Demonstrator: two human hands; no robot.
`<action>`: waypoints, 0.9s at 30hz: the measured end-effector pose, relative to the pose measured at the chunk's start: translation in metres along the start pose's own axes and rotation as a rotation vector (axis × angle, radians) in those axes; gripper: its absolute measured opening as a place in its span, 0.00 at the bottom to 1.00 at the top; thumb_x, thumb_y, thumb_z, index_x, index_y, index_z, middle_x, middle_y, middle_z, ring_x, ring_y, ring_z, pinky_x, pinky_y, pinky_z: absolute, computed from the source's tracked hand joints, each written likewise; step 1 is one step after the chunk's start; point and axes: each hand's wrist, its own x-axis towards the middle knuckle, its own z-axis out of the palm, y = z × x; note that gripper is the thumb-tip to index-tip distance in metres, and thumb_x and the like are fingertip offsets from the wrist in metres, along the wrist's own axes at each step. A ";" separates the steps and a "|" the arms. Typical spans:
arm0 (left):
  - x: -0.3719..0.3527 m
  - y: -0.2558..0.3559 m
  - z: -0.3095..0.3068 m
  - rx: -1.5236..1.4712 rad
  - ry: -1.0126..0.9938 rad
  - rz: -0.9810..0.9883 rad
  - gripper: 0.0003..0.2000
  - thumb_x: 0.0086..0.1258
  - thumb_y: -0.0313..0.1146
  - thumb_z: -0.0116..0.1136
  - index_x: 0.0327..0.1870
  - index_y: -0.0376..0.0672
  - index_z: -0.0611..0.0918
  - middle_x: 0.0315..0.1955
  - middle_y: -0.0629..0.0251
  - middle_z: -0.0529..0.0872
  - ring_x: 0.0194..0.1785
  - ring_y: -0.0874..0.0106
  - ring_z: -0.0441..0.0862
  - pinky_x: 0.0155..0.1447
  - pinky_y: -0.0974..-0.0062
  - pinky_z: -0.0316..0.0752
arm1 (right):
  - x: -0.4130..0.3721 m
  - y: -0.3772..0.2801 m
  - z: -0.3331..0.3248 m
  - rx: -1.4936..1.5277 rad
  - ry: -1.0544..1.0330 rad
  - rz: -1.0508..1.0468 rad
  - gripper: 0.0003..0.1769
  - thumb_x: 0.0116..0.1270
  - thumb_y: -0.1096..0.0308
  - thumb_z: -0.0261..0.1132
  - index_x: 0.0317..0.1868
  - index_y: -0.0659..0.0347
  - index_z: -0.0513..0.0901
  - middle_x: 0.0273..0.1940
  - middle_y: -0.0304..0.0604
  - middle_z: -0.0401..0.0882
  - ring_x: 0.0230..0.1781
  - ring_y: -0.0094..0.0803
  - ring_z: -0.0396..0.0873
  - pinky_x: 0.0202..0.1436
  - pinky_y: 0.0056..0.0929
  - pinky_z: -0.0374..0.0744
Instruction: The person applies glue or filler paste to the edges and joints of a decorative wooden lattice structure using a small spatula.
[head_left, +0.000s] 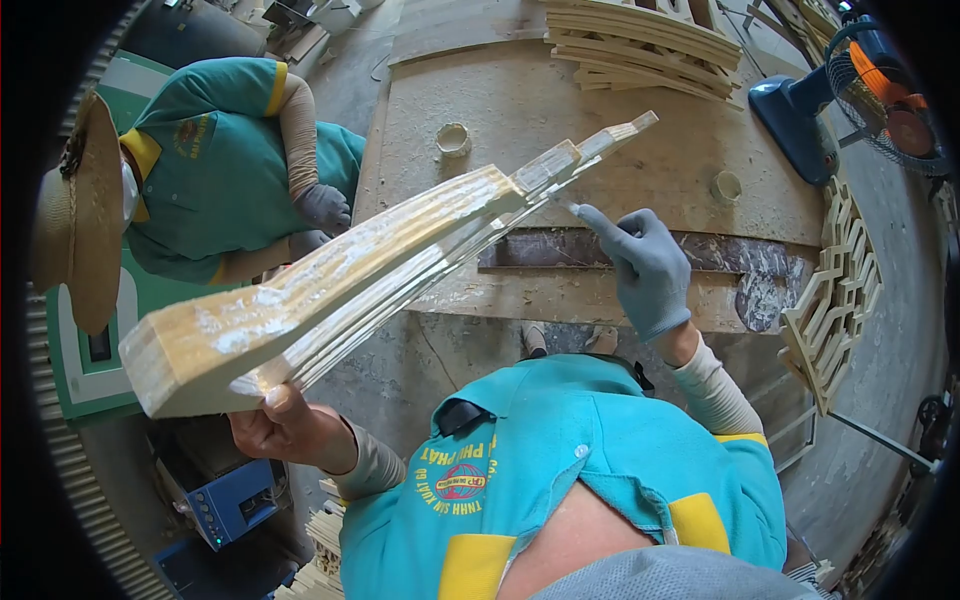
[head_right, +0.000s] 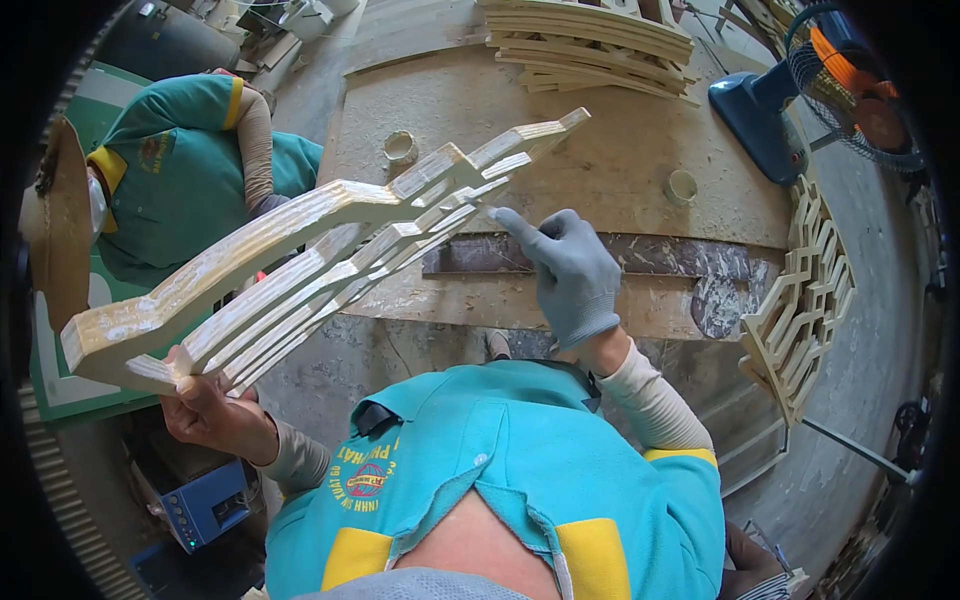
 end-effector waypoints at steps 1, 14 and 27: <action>-0.001 0.002 0.001 -0.011 0.012 -0.005 0.28 0.72 0.51 0.57 0.50 0.24 0.78 0.30 0.51 0.85 0.21 0.79 0.81 0.12 0.88 0.64 | -0.001 -0.004 0.001 0.031 -0.006 0.006 0.32 0.58 0.81 0.62 0.59 0.36 0.83 0.29 0.39 0.73 0.26 0.33 0.74 0.29 0.31 0.75; -0.011 0.013 0.002 0.004 0.030 0.007 0.30 0.72 0.52 0.58 0.50 0.25 0.78 0.25 0.52 0.85 0.16 0.81 0.78 0.12 0.88 0.59 | -0.003 -0.029 0.003 -0.040 -0.007 0.059 0.33 0.57 0.80 0.61 0.60 0.33 0.82 0.28 0.38 0.70 0.26 0.35 0.74 0.25 0.34 0.73; -0.012 0.014 -0.006 0.023 -0.033 -0.030 0.30 0.73 0.53 0.56 0.49 0.25 0.78 0.28 0.52 0.86 0.22 0.76 0.85 0.14 0.88 0.72 | -0.012 -0.036 0.010 0.005 -0.012 0.114 0.28 0.61 0.78 0.62 0.59 0.38 0.84 0.28 0.40 0.72 0.24 0.35 0.74 0.26 0.33 0.74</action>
